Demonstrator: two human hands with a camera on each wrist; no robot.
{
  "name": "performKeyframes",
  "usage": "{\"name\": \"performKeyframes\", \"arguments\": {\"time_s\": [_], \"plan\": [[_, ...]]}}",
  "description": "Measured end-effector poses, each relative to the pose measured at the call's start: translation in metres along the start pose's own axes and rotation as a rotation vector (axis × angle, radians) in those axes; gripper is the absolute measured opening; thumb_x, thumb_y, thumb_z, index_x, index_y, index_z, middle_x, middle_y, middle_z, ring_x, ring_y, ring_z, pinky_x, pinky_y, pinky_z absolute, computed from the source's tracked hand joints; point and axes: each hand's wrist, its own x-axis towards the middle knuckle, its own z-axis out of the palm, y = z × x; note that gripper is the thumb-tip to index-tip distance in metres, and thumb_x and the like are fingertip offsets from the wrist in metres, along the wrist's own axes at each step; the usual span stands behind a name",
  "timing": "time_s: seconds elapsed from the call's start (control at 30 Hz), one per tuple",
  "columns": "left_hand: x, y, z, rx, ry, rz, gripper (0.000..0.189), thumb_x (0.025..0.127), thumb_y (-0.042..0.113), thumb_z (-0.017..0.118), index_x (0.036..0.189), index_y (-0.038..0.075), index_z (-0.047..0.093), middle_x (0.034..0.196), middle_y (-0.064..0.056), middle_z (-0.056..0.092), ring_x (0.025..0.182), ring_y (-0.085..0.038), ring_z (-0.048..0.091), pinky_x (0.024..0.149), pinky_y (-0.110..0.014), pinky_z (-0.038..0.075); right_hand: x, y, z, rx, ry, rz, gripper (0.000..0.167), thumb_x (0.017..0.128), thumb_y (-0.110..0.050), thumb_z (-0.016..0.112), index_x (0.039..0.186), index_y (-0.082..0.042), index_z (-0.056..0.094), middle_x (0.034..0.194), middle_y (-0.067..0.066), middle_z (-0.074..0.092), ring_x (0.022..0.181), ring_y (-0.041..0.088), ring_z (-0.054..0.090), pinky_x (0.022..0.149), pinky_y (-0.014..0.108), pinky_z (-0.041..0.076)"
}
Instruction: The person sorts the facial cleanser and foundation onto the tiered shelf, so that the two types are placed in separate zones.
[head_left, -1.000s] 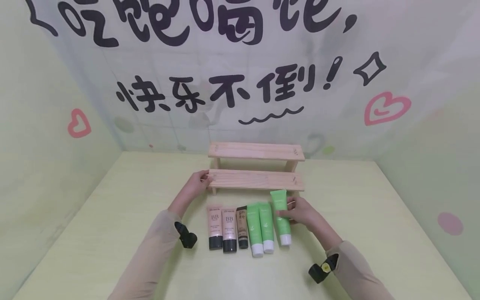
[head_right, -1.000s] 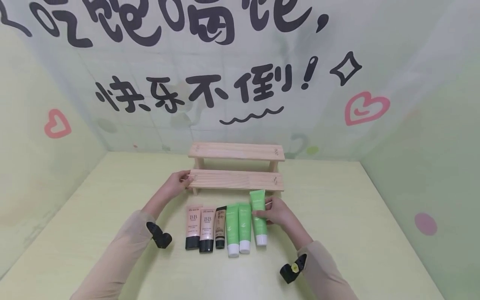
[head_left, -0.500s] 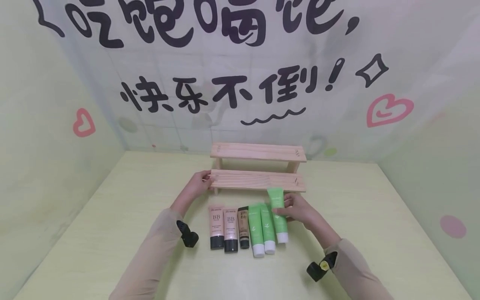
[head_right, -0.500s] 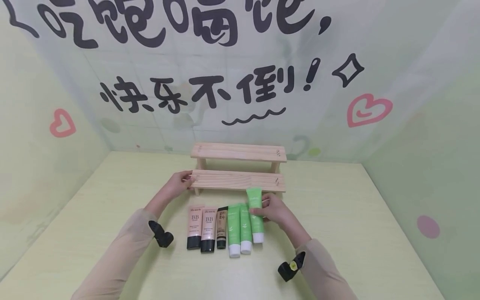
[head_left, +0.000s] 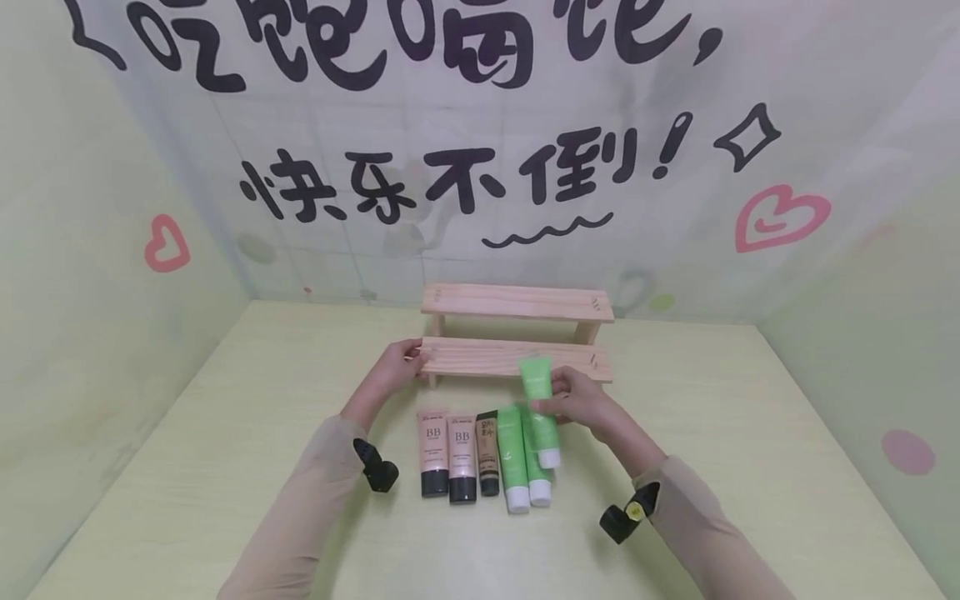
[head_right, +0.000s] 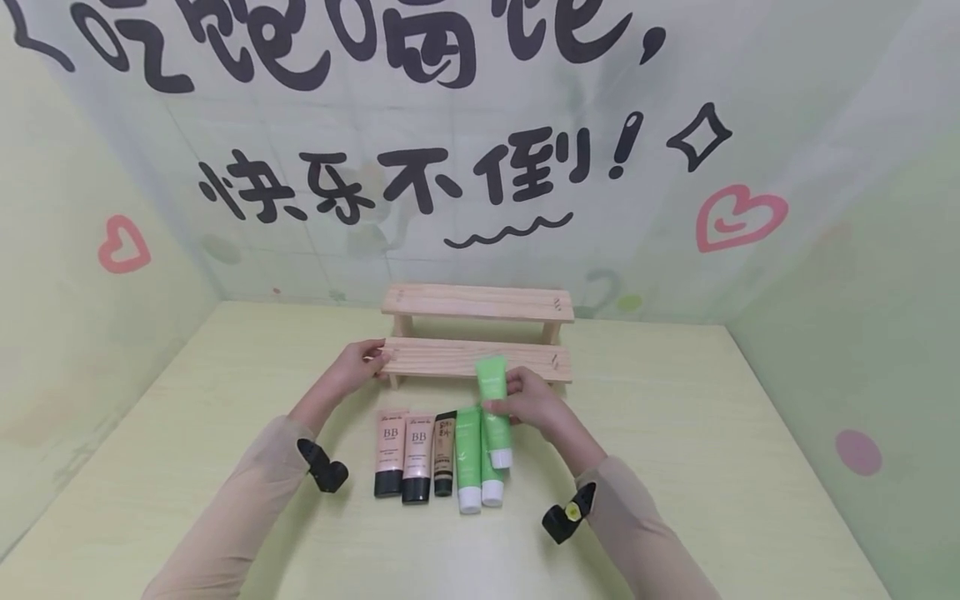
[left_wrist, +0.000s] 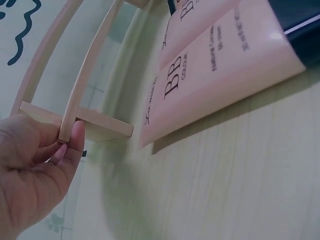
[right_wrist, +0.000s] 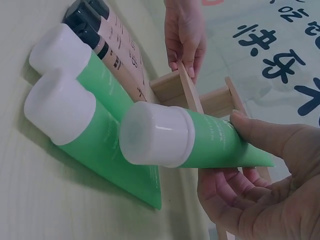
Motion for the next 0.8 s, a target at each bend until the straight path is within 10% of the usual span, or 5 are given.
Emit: {"name": "performKeyframes", "arguments": {"time_s": [0.8], "plan": [[0.001, -0.003, -0.002, -0.036, 0.002, 0.007, 0.049, 0.095, 0.014, 0.049, 0.139, 0.002, 0.034, 0.128, -0.022, 0.049, 0.093, -0.022, 0.061, 0.078, -0.029, 0.054, 0.030, -0.043, 0.014, -0.012, 0.020, -0.049, 0.060, 0.077, -0.017, 0.072, 0.128, 0.001, 0.045, 0.120, 0.019, 0.053, 0.099, 0.028, 0.057, 0.084, 0.037, 0.053]]}}
